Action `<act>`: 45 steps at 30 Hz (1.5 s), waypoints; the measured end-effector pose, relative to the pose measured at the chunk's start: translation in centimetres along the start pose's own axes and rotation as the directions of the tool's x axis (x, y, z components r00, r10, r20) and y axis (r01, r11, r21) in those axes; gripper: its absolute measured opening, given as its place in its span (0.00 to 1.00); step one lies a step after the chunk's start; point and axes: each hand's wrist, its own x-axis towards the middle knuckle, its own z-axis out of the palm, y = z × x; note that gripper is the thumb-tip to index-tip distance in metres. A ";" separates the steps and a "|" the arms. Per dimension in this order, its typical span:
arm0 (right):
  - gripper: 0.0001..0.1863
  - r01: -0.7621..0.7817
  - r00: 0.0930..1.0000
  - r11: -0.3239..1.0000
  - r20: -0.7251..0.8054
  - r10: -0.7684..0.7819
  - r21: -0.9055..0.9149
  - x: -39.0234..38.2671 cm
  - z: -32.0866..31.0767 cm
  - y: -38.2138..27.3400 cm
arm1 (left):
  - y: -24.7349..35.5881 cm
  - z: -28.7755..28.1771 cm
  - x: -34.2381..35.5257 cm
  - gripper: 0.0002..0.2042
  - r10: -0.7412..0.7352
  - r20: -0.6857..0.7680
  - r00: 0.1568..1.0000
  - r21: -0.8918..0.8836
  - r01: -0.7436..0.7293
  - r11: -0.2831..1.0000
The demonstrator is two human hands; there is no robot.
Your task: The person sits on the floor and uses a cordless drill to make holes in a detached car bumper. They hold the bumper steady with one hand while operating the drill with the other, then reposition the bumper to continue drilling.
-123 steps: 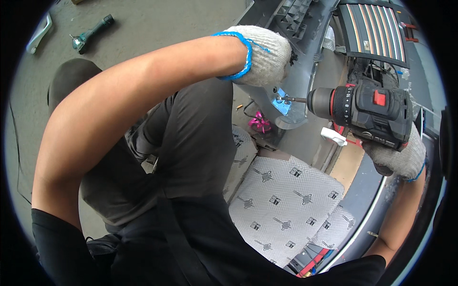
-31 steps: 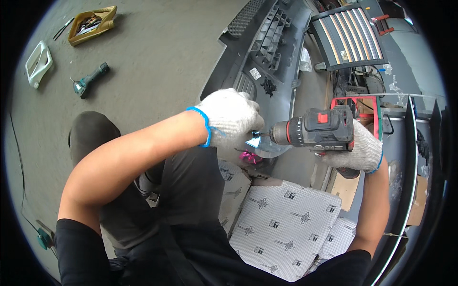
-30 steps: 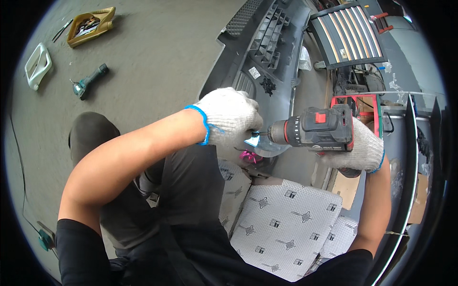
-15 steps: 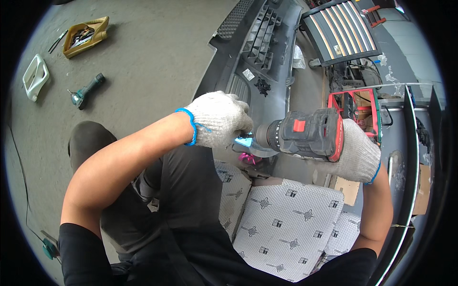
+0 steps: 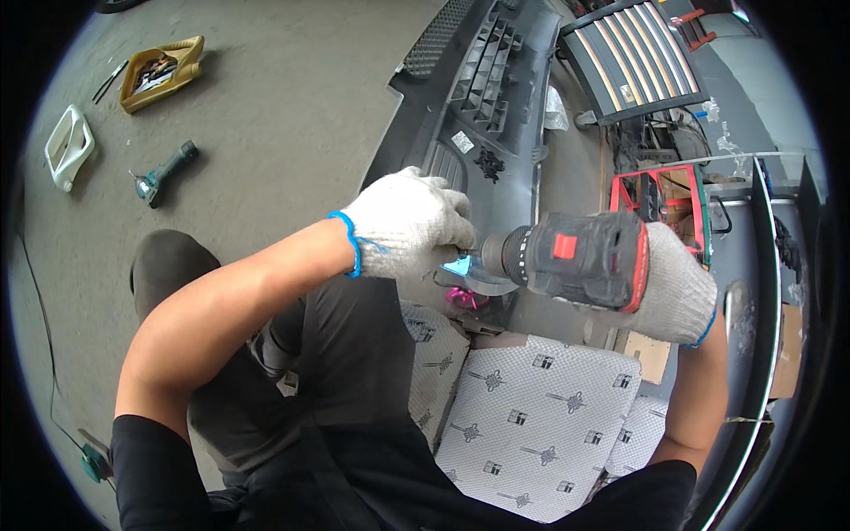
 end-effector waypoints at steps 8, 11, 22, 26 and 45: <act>0.25 -0.155 0.984 0.976 -0.062 0.166 0.152 0.9 -1.7 -1.0 | -0.2 -2.2 0.2 0.12 -0.275 0.177 0.945 -0.320 0.320 0.892; 0.22 -0.278 0.950 0.890 -0.038 0.311 0.361 0.8 -0.8 -1.2 | -0.6 -2.0 0.3 0.12 -0.226 0.240 0.944 -0.271 0.289 0.918; 0.22 -0.317 0.877 0.663 -0.058 0.477 0.678 -1.5 4.9 0.3 | -0.7 -1.5 1.7 0.10 -0.281 0.433 0.856 -0.214 0.400 0.891; 0.23 -0.347 0.855 0.648 -0.056 0.516 0.678 -2.1 5.9 0.5 | -1.0 -1.4 1.8 0.11 -0.281 0.466 0.839 -0.280 0.441 0.853; 0.25 -0.229 0.846 0.786 -0.283 0.452 0.574 -2.8 8.6 -1.0 | -1.1 -1.4 0.9 0.14 -0.313 0.363 0.877 -0.251 0.416 0.874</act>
